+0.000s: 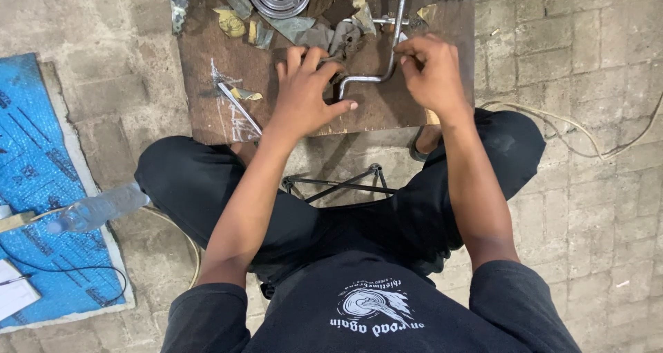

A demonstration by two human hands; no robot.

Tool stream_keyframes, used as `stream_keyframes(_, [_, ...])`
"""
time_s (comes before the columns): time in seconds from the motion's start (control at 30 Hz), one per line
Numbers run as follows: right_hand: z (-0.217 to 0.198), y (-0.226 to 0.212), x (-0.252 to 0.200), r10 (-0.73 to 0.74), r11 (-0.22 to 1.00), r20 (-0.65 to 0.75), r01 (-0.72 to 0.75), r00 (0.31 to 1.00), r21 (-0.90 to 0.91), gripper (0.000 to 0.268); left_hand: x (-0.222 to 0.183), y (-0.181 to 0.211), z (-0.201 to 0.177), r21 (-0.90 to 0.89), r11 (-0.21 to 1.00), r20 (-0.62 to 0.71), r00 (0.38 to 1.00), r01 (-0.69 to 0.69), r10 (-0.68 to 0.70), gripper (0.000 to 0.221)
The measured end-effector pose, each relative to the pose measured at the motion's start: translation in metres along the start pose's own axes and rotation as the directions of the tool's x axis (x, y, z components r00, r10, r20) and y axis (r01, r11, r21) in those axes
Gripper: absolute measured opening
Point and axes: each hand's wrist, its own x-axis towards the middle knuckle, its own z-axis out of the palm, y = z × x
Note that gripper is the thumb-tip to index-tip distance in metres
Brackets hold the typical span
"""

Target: The person works on a mechanical assembly by hand on a wooden surface, using a cloth to wipe down components and then fitting a small pin into a hole on a metal rod.

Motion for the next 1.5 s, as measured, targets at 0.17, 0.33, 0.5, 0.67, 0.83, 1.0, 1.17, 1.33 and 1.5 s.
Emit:
stream_keyframes(0.17, [-0.005, -0.019, 0.002, 0.163, 0.986, 0.033, -0.164, 0.986, 0.017, 0.016, 0.003, -0.006, 0.022, 0.175, 0.983, -0.126, 0.989, -0.055, 0.078, 0.058])
stream_keyframes(0.33, [-0.006, -0.005, -0.003, 0.137, 0.990, -0.013, -0.137, 0.991, -0.039, 0.011, 0.004, -0.004, 0.026, 0.133, 0.978, -0.202, 0.962, -0.160, 0.184, 0.048])
stream_keyframes(0.5, [-0.015, 0.000, -0.005, 0.099, 0.995, -0.129, -0.100, 0.987, 0.001, 0.012, 0.005, 0.004, 0.012, -0.056, 0.997, -0.071, 0.996, -0.058, 0.054, 0.056])
stream_keyframes(0.67, [-0.023, 0.005, -0.003, 0.019, 0.999, -0.148, -0.012, 0.989, 0.043, 0.012, 0.039, 0.024, 0.026, -0.315, 0.936, -0.359, 0.933, -0.159, 0.038, 0.040])
stream_keyframes(0.83, [-0.028, 0.006, -0.003, 0.007, 0.999, -0.192, 0.000, 0.981, 0.035, 0.018, 0.081, 0.060, 0.054, -0.132, 0.981, -0.300, 0.949, -0.140, 0.095, 0.061])
stream_keyframes(1.0, [-0.033, 0.005, -0.008, 0.027, 0.999, -0.202, -0.019, 0.979, 0.041, 0.011, 0.081, 0.062, 0.077, 0.376, 0.910, -0.307, 0.903, -0.176, 0.302, 0.067])
stream_keyframes(1.17, [-0.036, 0.005, -0.011, 0.024, 0.999, -0.220, -0.015, 0.975, 0.043, 0.010, 0.053, 0.070, 0.070, 0.403, 0.901, -0.244, 0.930, -0.161, 0.275, 0.070])
stream_keyframes(1.33, [-0.035, 0.007, -0.012, 0.020, 0.999, -0.211, -0.014, 0.977, 0.029, 0.011, 0.026, 0.062, 0.065, 0.355, 0.914, -0.142, 0.954, -0.199, 0.263, 0.078])
stream_keyframes(1.5, [-0.024, 0.019, -0.010, 0.060, 0.998, -0.101, -0.058, 0.993, 0.024, 0.013, 0.000, 0.039, 0.050, 0.256, 0.864, -0.133, 0.870, -0.433, 0.476, 0.048])
